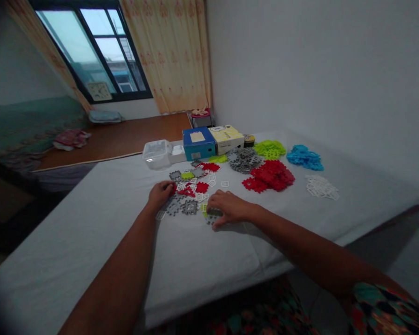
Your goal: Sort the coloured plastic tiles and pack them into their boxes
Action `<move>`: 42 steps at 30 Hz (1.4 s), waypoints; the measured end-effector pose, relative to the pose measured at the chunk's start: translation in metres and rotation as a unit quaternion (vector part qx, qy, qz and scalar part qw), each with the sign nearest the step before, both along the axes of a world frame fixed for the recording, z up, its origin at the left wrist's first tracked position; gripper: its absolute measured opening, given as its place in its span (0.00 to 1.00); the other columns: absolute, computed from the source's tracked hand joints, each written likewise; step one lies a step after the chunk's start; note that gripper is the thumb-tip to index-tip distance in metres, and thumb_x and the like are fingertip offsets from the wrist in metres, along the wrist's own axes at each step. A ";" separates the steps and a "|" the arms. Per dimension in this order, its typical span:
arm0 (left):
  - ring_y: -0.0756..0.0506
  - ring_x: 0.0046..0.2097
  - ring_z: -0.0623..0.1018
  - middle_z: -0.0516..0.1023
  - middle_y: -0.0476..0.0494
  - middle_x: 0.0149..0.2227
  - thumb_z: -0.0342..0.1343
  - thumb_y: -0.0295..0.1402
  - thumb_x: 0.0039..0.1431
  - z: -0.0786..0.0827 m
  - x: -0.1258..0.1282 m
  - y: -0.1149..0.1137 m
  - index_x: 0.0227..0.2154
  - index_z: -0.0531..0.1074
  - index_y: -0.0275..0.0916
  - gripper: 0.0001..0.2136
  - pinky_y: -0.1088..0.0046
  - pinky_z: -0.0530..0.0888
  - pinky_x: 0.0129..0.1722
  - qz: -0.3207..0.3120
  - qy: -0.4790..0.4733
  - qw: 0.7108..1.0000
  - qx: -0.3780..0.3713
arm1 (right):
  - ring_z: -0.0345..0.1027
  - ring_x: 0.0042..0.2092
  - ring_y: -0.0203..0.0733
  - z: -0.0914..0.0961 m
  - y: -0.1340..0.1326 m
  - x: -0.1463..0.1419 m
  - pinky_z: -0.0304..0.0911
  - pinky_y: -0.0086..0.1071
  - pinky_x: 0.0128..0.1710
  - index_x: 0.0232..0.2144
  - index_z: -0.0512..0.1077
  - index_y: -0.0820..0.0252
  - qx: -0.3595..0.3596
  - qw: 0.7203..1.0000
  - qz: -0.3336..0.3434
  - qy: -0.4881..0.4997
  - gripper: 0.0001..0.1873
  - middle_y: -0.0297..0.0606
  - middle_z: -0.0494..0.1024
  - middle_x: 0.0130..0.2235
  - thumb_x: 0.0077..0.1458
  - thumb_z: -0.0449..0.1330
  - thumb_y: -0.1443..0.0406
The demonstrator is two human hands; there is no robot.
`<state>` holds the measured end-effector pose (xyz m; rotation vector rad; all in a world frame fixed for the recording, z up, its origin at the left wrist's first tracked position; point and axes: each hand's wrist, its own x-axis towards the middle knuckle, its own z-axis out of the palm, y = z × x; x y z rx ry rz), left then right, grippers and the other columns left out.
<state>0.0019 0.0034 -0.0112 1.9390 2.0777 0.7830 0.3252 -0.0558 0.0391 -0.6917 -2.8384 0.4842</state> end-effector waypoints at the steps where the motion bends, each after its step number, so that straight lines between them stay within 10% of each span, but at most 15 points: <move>1: 0.43 0.49 0.78 0.81 0.46 0.49 0.50 0.35 0.60 0.000 0.001 0.000 0.48 0.78 0.43 0.17 0.71 0.72 0.46 0.002 -0.002 1.000 -0.001 | 0.65 0.51 0.49 0.002 0.005 0.004 0.58 0.42 0.52 0.43 0.75 0.57 -0.011 1.000 0.004 0.011 0.22 0.42 0.76 0.48 0.50 0.68 0.51; 6: 0.44 0.49 0.78 0.81 0.46 0.48 0.50 0.35 0.60 0.000 0.001 0.000 0.48 0.78 0.43 0.17 0.72 0.72 0.45 0.009 -0.007 1.000 -0.007 | 0.66 0.49 0.46 0.003 0.023 -0.014 0.58 0.42 0.53 0.44 0.75 0.59 0.012 0.998 -0.044 0.038 0.12 0.43 0.77 0.47 0.60 0.60 0.60; 20: 0.45 0.47 0.79 0.82 0.46 0.47 0.50 0.34 0.60 0.005 0.004 -0.004 0.48 0.78 0.42 0.17 0.72 0.72 0.45 0.000 -0.021 1.000 -0.007 | 0.60 0.55 0.54 -0.024 0.015 -0.076 0.57 0.45 0.50 0.60 0.65 0.56 0.011 0.998 -0.048 0.036 0.39 0.47 0.72 0.56 0.50 0.66 0.47; 24: 0.45 0.46 0.79 0.82 0.45 0.47 0.50 0.34 0.59 0.003 0.003 -0.003 0.47 0.78 0.42 0.17 0.72 0.73 0.46 0.001 -0.022 1.000 -0.006 | 0.62 0.52 0.51 -0.025 0.007 -0.082 0.55 0.43 0.49 0.51 0.71 0.57 0.037 0.996 -0.072 0.036 0.23 0.45 0.75 0.51 0.56 0.63 0.55; 42: 0.44 0.46 0.79 0.82 0.45 0.46 0.49 0.35 0.59 0.003 0.000 -0.003 0.47 0.78 0.42 0.17 0.71 0.73 0.44 0.004 -0.019 1.000 -0.009 | 0.72 0.42 0.42 -0.026 0.066 0.005 0.63 0.31 0.41 0.42 0.77 0.58 -0.011 0.962 -0.264 0.076 0.11 0.40 0.80 0.43 0.59 0.60 0.62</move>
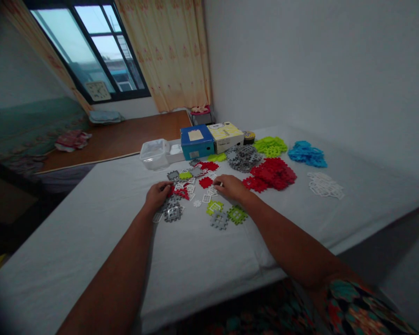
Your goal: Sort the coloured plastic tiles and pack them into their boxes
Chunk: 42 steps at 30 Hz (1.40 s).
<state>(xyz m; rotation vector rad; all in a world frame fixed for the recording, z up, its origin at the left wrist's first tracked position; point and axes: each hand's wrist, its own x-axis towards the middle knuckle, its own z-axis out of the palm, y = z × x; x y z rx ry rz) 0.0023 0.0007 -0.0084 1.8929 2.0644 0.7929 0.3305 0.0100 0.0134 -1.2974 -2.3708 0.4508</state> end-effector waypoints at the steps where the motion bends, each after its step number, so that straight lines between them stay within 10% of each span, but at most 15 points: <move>1: 0.44 0.45 0.79 0.82 0.45 0.45 0.49 0.35 0.59 0.000 0.000 0.000 0.47 0.78 0.42 0.17 0.71 0.73 0.44 0.002 0.000 1.000 -0.001 | 0.72 0.43 0.43 0.000 -0.002 -0.002 0.63 0.32 0.42 0.44 0.77 0.58 0.002 1.000 0.004 -0.024 0.13 0.42 0.79 0.45 0.58 0.61 0.60; 15: 0.43 0.47 0.79 0.81 0.45 0.47 0.49 0.36 0.59 -0.001 -0.001 0.000 0.47 0.78 0.41 0.18 0.70 0.73 0.46 -0.007 0.001 1.000 0.003 | 0.70 0.42 0.43 0.005 -0.006 -0.004 0.58 0.29 0.39 0.37 0.78 0.59 0.002 0.994 0.014 -0.105 0.13 0.43 0.79 0.41 0.62 0.55 0.61; 24: 0.44 0.47 0.79 0.81 0.46 0.47 0.49 0.36 0.59 -0.001 -0.001 0.000 0.47 0.78 0.42 0.17 0.73 0.72 0.44 -0.006 -0.001 1.000 0.002 | 0.71 0.40 0.45 0.015 -0.003 0.004 0.54 0.30 0.32 0.36 0.78 0.57 0.019 0.989 -0.092 -0.115 0.13 0.42 0.80 0.40 0.52 0.65 0.56; 42: 0.43 0.50 0.78 0.81 0.43 0.49 0.49 0.35 0.59 -0.003 -0.003 0.002 0.47 0.78 0.41 0.18 0.70 0.72 0.47 -0.017 0.009 1.000 0.013 | 0.72 0.40 0.42 0.002 0.010 0.018 0.61 0.30 0.39 0.40 0.79 0.61 -0.011 0.999 -0.006 0.032 0.13 0.41 0.81 0.40 0.58 0.57 0.63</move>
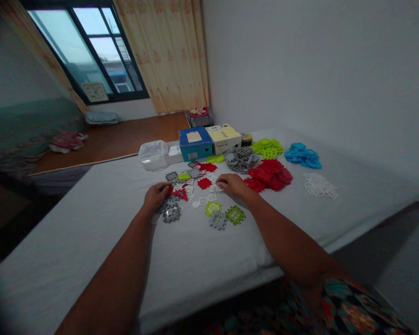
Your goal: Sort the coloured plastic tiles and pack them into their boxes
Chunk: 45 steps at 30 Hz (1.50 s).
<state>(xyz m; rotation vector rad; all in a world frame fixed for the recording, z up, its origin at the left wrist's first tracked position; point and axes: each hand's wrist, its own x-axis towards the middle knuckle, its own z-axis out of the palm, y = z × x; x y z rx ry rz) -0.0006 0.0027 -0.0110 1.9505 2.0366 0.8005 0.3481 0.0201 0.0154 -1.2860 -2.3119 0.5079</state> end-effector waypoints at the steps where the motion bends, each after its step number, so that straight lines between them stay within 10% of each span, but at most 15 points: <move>1: 0.43 0.50 0.78 0.80 0.43 0.49 0.49 0.35 0.59 0.001 0.000 -0.001 0.48 0.78 0.41 0.18 0.71 0.72 0.48 -0.002 0.002 1.000 0.000 | 0.72 0.41 0.42 0.000 0.000 0.000 0.61 0.31 0.40 0.40 0.79 0.61 0.002 1.000 -0.004 0.000 0.12 0.41 0.81 0.41 0.58 0.57 0.64; 25: 0.43 0.50 0.78 0.81 0.45 0.49 0.49 0.36 0.60 0.004 0.002 0.000 0.47 0.78 0.44 0.17 0.71 0.72 0.47 0.005 0.019 1.000 -0.007 | 0.71 0.39 0.40 -0.010 -0.008 -0.015 0.59 0.28 0.35 0.41 0.77 0.58 -0.029 0.996 -0.057 -0.069 0.13 0.38 0.80 0.39 0.51 0.66 0.62; 32: 0.42 0.51 0.78 0.80 0.44 0.50 0.48 0.36 0.60 0.008 -0.001 0.001 0.48 0.78 0.41 0.18 0.70 0.73 0.46 0.001 0.033 0.999 -0.015 | 0.72 0.38 0.41 0.015 -0.029 -0.008 0.59 0.29 0.34 0.39 0.74 0.59 0.023 0.996 -0.075 -0.048 0.14 0.38 0.80 0.37 0.50 0.68 0.63; 38: 0.41 0.50 0.78 0.80 0.44 0.50 0.48 0.38 0.61 0.010 -0.001 0.001 0.48 0.78 0.42 0.18 0.70 0.74 0.44 0.012 0.034 0.999 -0.028 | 0.73 0.37 0.39 0.030 -0.055 0.103 0.65 0.32 0.40 0.40 0.75 0.58 0.142 0.963 -0.176 0.145 0.11 0.37 0.81 0.38 0.58 0.58 0.60; 45: 0.41 0.49 0.79 0.80 0.43 0.49 0.48 0.38 0.61 0.013 0.000 0.001 0.48 0.78 0.42 0.18 0.70 0.74 0.42 0.014 0.060 0.998 -0.025 | 0.74 0.35 0.45 -0.017 -0.063 0.277 0.67 0.38 0.39 0.36 0.78 0.61 0.153 0.853 -0.481 0.136 0.17 0.42 0.81 0.33 0.50 0.59 0.56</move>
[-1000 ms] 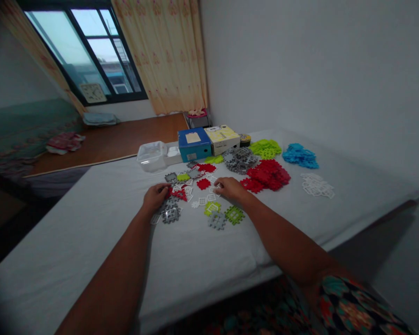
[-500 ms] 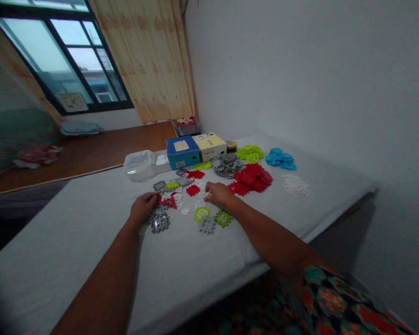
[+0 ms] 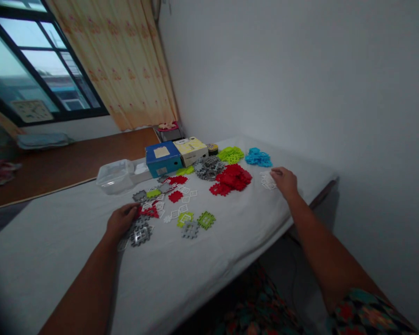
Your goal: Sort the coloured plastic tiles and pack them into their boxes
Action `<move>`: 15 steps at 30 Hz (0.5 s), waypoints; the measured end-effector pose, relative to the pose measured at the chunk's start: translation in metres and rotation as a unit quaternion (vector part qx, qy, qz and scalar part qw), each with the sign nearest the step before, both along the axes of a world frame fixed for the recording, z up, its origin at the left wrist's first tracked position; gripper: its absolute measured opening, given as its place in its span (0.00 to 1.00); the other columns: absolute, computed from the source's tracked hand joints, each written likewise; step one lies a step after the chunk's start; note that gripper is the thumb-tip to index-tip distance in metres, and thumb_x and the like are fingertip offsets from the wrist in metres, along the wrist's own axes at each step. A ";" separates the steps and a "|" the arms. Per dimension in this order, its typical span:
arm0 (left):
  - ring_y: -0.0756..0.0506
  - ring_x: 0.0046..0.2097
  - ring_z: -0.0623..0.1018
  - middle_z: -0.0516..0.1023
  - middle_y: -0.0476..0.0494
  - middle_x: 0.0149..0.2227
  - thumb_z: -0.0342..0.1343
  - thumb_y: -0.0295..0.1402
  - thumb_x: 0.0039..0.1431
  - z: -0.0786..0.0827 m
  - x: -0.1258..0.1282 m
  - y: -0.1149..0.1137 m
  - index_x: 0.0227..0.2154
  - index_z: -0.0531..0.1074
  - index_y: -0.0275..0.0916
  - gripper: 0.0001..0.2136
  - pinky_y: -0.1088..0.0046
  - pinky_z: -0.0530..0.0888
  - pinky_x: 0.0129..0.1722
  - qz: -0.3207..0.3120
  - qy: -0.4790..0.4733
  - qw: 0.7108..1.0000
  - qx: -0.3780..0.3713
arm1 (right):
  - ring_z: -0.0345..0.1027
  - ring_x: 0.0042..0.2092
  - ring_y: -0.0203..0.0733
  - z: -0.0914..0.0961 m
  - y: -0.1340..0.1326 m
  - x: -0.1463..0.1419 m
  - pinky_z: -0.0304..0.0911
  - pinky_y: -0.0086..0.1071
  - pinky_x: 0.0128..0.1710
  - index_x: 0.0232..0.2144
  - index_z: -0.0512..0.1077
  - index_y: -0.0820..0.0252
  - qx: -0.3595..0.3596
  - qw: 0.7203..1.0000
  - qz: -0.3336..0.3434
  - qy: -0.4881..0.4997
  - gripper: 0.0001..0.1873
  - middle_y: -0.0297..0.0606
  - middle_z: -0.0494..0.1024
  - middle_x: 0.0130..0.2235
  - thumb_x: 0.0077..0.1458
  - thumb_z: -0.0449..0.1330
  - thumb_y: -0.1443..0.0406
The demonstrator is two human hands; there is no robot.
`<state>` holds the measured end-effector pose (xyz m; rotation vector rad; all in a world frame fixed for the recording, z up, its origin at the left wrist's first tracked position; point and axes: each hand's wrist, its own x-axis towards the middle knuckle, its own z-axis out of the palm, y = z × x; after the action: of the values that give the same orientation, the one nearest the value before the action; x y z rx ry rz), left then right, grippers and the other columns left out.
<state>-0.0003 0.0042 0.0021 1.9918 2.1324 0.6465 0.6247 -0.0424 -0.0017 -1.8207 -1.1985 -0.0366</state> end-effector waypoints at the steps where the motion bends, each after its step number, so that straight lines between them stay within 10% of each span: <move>1: 0.41 0.49 0.79 0.80 0.43 0.49 0.48 0.38 0.61 0.000 0.000 0.000 0.48 0.78 0.42 0.18 0.70 0.74 0.42 0.002 0.003 1.000 0.000 | 0.74 0.35 0.45 -0.004 0.000 0.009 0.67 0.39 0.40 0.36 0.78 0.60 -0.018 1.000 -0.009 -0.011 0.16 0.42 0.81 0.34 0.50 0.59 0.56; 5: 0.41 0.49 0.79 0.80 0.43 0.50 0.48 0.38 0.61 0.000 0.000 0.000 0.48 0.78 0.42 0.18 0.70 0.74 0.42 0.009 0.004 1.000 -0.006 | 0.71 0.32 0.43 0.007 0.006 -0.009 0.66 0.41 0.43 0.41 0.78 0.63 -0.011 0.994 -0.025 -0.106 0.18 0.48 0.79 0.43 0.54 0.57 0.58; 8: 0.41 0.50 0.78 0.80 0.44 0.49 0.48 0.38 0.61 -0.002 0.000 0.000 0.48 0.78 0.42 0.18 0.70 0.74 0.43 0.005 -0.002 1.000 -0.001 | 0.71 0.33 0.41 0.031 0.013 -0.077 0.66 0.38 0.42 0.42 0.77 0.62 0.020 0.984 0.103 -0.145 0.16 0.46 0.79 0.43 0.58 0.55 0.60; 12: 0.42 0.50 0.78 0.80 0.45 0.50 0.48 0.38 0.61 -0.006 -0.001 0.001 0.48 0.78 0.43 0.18 0.71 0.73 0.44 0.007 -0.012 1.000 0.003 | 0.72 0.42 0.42 0.045 0.014 -0.197 0.65 0.33 0.44 0.42 0.77 0.57 -0.050 0.883 0.420 -0.203 0.11 0.40 0.79 0.42 0.59 0.57 0.63; 15: 0.43 0.50 0.78 0.80 0.45 0.49 0.48 0.37 0.61 -0.007 0.000 0.001 0.48 0.78 0.42 0.18 0.71 0.73 0.46 -0.002 -0.023 1.000 0.007 | 0.72 0.43 0.43 0.036 0.017 -0.267 0.65 0.33 0.43 0.47 0.76 0.57 -0.119 0.817 0.506 -0.249 0.14 0.42 0.77 0.46 0.59 0.58 0.65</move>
<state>-0.0008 0.0053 -0.0049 1.9681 2.1019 0.7007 0.3580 -0.0259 0.0345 -1.1606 -2.5213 0.2696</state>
